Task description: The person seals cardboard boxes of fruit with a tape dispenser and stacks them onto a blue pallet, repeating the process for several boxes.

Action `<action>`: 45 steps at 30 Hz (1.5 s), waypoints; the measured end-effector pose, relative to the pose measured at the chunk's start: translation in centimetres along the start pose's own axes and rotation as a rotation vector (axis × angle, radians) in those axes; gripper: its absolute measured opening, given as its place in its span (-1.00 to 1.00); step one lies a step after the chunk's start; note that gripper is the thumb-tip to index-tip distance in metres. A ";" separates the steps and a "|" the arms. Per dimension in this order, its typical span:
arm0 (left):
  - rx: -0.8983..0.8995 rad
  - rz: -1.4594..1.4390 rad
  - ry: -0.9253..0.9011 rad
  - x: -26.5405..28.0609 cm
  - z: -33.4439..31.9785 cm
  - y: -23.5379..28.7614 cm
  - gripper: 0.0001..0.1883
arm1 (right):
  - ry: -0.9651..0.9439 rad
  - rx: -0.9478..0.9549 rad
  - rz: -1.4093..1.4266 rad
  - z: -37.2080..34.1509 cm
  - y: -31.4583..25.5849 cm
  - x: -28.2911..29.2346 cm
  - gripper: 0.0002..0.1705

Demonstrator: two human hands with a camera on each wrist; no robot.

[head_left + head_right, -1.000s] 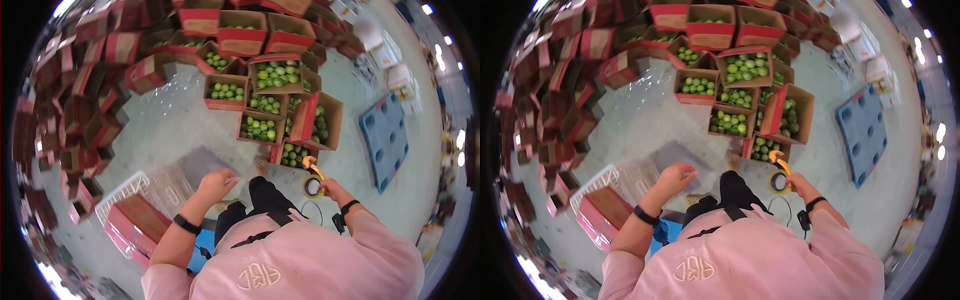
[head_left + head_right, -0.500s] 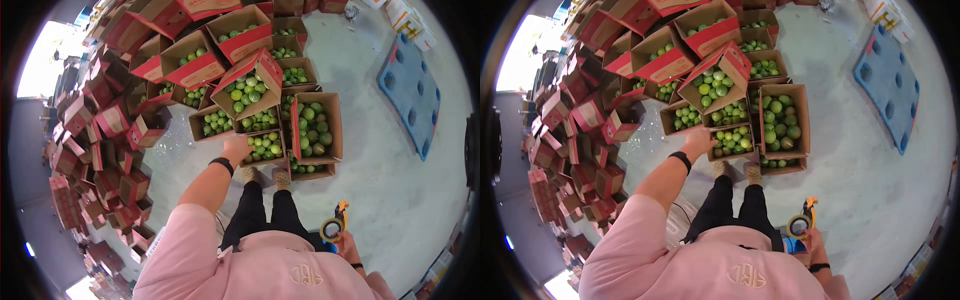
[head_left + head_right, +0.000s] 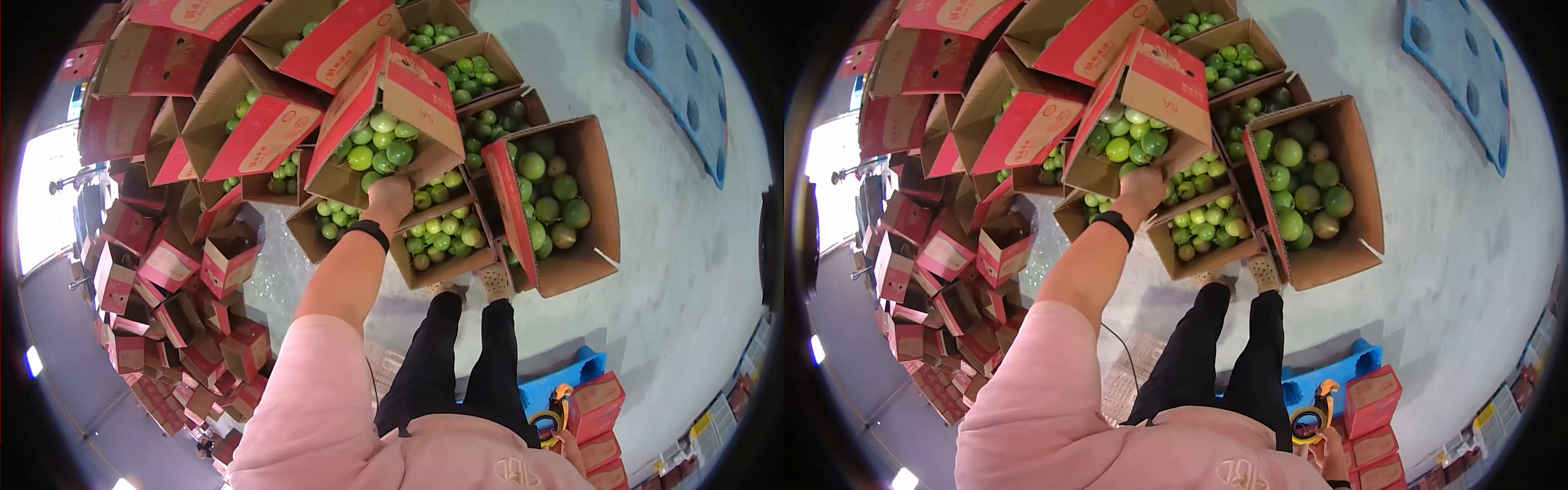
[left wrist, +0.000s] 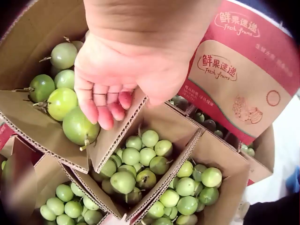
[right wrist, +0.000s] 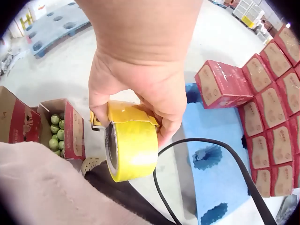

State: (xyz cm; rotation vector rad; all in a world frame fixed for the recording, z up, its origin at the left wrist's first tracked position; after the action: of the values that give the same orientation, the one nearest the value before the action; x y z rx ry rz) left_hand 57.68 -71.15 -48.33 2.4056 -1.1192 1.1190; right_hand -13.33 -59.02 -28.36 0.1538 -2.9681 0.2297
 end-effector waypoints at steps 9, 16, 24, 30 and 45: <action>-0.520 -0.218 -0.349 18.3 -12.9 -5.4 -0.69 | -0.183 0.110 -0.141 0.7 -4.1 -5.1 -0.77; -0.243 -0.133 0.349 18.0 -15.0 -9.0 -0.54 | -0.233 0.286 -0.224 0.9 -11.2 -9.8 -0.77; 0.312 -0.072 0.041 6.5 -7.0 -15.7 -0.20 | -0.130 0.252 -0.088 2.7 -10.8 -7.3 -0.71; 0.090 0.067 0.062 6.3 -0.4 -12.6 -0.47 | 0.048 0.209 -0.044 0.7 -5.3 -6.9 -0.72; -0.434 0.229 -0.124 15.8 -7.7 -5.9 -0.63 | -0.018 0.134 -0.034 0.0 -1.2 -7.4 -0.79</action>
State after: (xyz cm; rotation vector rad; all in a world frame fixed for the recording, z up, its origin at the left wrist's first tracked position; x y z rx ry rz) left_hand 64.31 -71.70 -31.03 2.0660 -1.5285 0.6967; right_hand -5.92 -59.50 -29.45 0.2231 -2.9649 0.4251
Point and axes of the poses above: each hand's wrist, its own z-axis towards the middle knuckle, its own x-axis out of the back of the hand, y = z × x, the point moved 4 cm from there along z, towards the middle knuckle, and after that the axes turned 9 degrees about x, right-handed, at the moved point
